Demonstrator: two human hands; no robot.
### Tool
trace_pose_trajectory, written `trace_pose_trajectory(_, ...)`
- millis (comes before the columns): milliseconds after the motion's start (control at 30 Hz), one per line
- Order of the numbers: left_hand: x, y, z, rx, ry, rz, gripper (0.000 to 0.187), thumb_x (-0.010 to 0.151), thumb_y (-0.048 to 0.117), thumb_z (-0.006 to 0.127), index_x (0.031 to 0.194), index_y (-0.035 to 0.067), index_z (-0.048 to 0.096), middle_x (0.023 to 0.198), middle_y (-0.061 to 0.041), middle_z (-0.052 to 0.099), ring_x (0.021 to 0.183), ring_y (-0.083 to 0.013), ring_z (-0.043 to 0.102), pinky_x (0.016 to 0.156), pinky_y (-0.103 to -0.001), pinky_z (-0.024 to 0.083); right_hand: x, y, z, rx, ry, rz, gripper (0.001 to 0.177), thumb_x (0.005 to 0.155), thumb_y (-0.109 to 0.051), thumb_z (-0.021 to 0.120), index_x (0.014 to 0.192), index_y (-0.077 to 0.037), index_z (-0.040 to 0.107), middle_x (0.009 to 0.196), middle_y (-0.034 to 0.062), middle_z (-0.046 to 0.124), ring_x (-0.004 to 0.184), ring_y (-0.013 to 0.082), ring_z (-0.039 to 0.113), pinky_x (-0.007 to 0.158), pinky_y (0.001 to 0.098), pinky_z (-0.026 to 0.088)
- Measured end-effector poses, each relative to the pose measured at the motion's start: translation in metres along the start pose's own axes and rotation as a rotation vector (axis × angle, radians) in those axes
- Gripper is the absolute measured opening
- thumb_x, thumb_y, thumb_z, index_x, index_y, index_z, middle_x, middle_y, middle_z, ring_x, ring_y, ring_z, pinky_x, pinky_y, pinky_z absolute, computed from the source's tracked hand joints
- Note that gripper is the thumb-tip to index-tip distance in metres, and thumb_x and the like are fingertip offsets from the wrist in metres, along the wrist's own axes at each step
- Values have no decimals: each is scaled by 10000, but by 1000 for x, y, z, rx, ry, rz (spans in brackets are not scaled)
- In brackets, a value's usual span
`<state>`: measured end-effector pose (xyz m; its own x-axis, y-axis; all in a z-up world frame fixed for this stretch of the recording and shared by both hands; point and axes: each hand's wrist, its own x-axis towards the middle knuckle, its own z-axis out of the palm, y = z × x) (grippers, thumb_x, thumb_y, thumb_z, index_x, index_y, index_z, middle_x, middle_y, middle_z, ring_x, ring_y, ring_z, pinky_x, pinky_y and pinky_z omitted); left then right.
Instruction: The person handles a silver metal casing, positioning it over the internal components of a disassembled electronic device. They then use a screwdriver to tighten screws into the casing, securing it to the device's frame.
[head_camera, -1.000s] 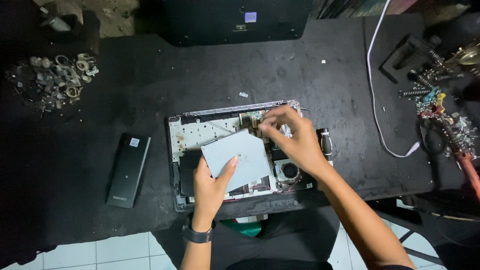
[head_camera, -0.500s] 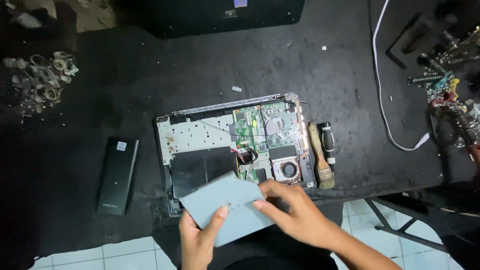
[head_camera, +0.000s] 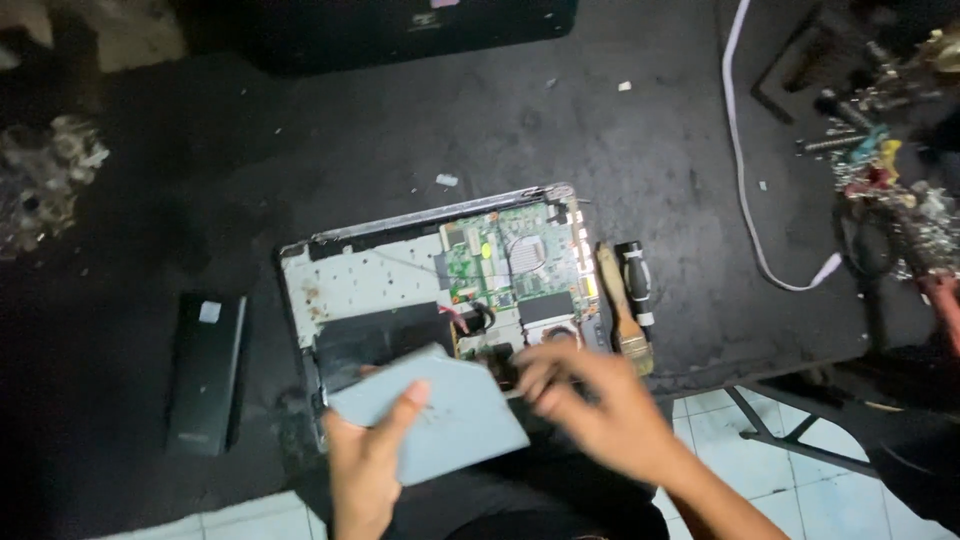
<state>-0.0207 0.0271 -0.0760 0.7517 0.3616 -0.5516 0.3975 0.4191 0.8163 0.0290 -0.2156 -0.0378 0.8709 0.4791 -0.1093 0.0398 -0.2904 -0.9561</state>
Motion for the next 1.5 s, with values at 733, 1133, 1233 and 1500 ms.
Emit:
trace_pose_trajectory(733,33,37,16,365,-42,344,398,835,123,823,1092,117,520,1107,-48,565,1024,-165,741,889,-263,592,52,-4,-67,197,513,137,555,1058,-162,500,1569,-143,285,931,40,445,732,144,519,739,316,563)
trace_pose_trajectory(1133,34,36,13,476,-48,359,413,852,254,822,1091,132,508,1000,-22,535,911,-127,575,806,-263,493,91,40,-1,-166,427,-404,682,1032,-32,726,1487,-172,238,734,-33,262,600,93,301,615,243,291)
trace_pose_trajectory(1233,34,37,14,470,-45,351,418,846,256,827,1089,133,510,1001,-19,544,911,-123,584,802,-259,500,91,48,2,-296,468,-469,718,1023,-33,755,1501,-145,230,725,-20,292,608,100,319,643,250,311)
trace_pose_trajectory(1500,32,40,16,411,-56,303,439,819,242,839,1085,143,503,948,-43,623,845,-133,672,698,-265,563,95,53,4,-378,409,-560,864,993,76,791,1558,-138,174,864,31,406,624,101,405,636,253,411)
